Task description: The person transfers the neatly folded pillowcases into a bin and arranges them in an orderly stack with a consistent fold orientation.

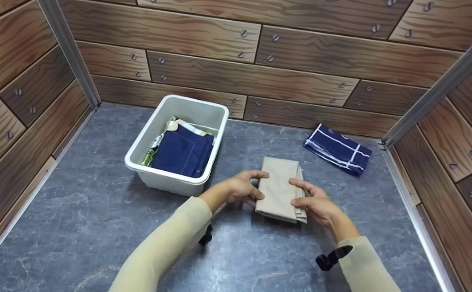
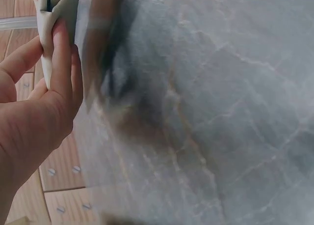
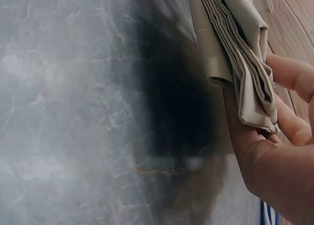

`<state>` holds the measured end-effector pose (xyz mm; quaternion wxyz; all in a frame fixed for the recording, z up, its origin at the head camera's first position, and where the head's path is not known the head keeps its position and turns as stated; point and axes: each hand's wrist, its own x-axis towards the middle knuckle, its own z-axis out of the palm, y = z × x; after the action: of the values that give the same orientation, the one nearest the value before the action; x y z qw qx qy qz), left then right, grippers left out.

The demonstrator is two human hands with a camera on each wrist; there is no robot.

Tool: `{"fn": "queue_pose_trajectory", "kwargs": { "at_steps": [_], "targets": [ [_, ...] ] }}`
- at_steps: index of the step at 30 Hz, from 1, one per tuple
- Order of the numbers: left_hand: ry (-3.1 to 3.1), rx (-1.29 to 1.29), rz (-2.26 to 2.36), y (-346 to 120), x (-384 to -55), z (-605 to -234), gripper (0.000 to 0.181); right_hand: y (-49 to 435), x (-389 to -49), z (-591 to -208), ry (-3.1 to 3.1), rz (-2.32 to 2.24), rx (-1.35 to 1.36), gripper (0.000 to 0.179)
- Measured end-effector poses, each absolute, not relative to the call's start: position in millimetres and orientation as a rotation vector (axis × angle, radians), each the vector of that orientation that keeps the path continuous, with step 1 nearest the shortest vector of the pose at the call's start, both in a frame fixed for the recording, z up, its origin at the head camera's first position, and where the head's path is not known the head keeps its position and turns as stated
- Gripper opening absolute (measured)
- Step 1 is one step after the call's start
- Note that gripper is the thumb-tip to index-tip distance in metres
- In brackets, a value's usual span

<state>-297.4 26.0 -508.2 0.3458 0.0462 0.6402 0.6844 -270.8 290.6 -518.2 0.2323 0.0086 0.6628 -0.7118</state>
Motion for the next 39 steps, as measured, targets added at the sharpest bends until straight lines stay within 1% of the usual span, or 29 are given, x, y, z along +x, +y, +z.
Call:
{"fn": "queue_pose_trajectory", "kwargs": {
  "at_steps": [7,22,32,39],
  "targets": [
    [1.698,0.13,1.795,23.0,-296.3,-490.5,0.075,287.9,-272.8,-500.5,1.819,-1.981,-0.004,0.079],
    [1.71,0.146,1.832,12.8,-289.2,-447.7,0.077,277.8,-275.2,-475.7,1.784,-2.01,-0.081,0.079],
    [1.73,0.169,1.874,3.2,-284.7,-425.2,0.08,267.8,-280.2,-458.9,1.75,-2.05,-0.117,0.078],
    [1.729,0.184,1.907,-10.8,-281.8,-418.5,0.08,256.6,-283.6,-450.6,1.722,-2.051,-0.123,0.08]
  ]
}}
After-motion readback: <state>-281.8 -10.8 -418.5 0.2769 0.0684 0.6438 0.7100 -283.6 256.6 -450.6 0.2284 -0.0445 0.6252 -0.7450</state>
